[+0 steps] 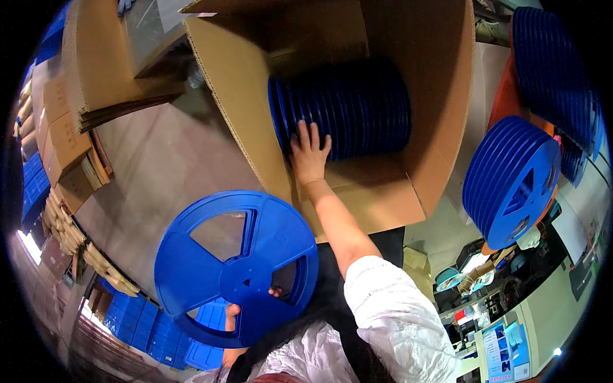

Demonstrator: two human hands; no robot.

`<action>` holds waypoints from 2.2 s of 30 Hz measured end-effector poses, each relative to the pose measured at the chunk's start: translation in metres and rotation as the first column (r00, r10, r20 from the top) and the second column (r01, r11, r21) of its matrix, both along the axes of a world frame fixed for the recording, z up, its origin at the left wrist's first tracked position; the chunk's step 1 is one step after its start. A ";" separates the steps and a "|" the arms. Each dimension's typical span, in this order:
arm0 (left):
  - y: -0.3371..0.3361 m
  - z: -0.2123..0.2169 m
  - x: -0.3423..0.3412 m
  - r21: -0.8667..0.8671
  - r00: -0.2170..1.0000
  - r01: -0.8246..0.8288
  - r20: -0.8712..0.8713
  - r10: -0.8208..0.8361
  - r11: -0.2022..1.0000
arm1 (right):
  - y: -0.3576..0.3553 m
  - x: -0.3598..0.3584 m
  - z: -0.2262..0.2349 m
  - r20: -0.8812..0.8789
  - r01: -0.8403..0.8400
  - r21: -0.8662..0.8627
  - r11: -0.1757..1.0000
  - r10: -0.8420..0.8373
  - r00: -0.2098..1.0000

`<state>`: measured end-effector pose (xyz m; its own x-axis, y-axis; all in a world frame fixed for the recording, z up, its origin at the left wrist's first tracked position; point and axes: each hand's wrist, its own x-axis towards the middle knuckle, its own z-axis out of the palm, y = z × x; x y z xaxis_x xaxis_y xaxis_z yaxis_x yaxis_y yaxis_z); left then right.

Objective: The person picks up blue plastic spools from a cardboard box and stacks them on a table. They handle the spools one by one, aligning them into a vertical pile. The task involves repetitive lifting and placing of the plastic components.

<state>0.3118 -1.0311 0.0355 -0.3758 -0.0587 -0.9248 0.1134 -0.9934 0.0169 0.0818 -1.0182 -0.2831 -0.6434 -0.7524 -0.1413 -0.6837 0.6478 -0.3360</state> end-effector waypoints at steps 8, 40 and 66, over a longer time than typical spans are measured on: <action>0.002 0.003 0.001 0.016 0.999 -0.033 0.015 0.033 0.999 | 0.014 -0.009 -0.014 0.121 -0.050 0.051 0.997 0.043 0.992; 0.014 -0.005 0.007 -0.014 0.998 -0.054 -0.033 0.053 0.998 | 0.061 -0.107 -0.013 -0.084 0.070 0.037 0.997 -0.067 0.994; 0.006 0.009 0.002 -0.016 0.998 -0.045 0.036 0.046 0.999 | 0.113 -0.035 -0.005 0.057 0.047 0.439 0.897 -0.081 0.995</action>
<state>0.3142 -1.0246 0.0443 -0.3382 -0.0890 -0.9368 0.1576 -0.9868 0.0368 0.0470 -0.9048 -0.2876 -0.6636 -0.5621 -0.4936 -0.6205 0.7822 -0.0565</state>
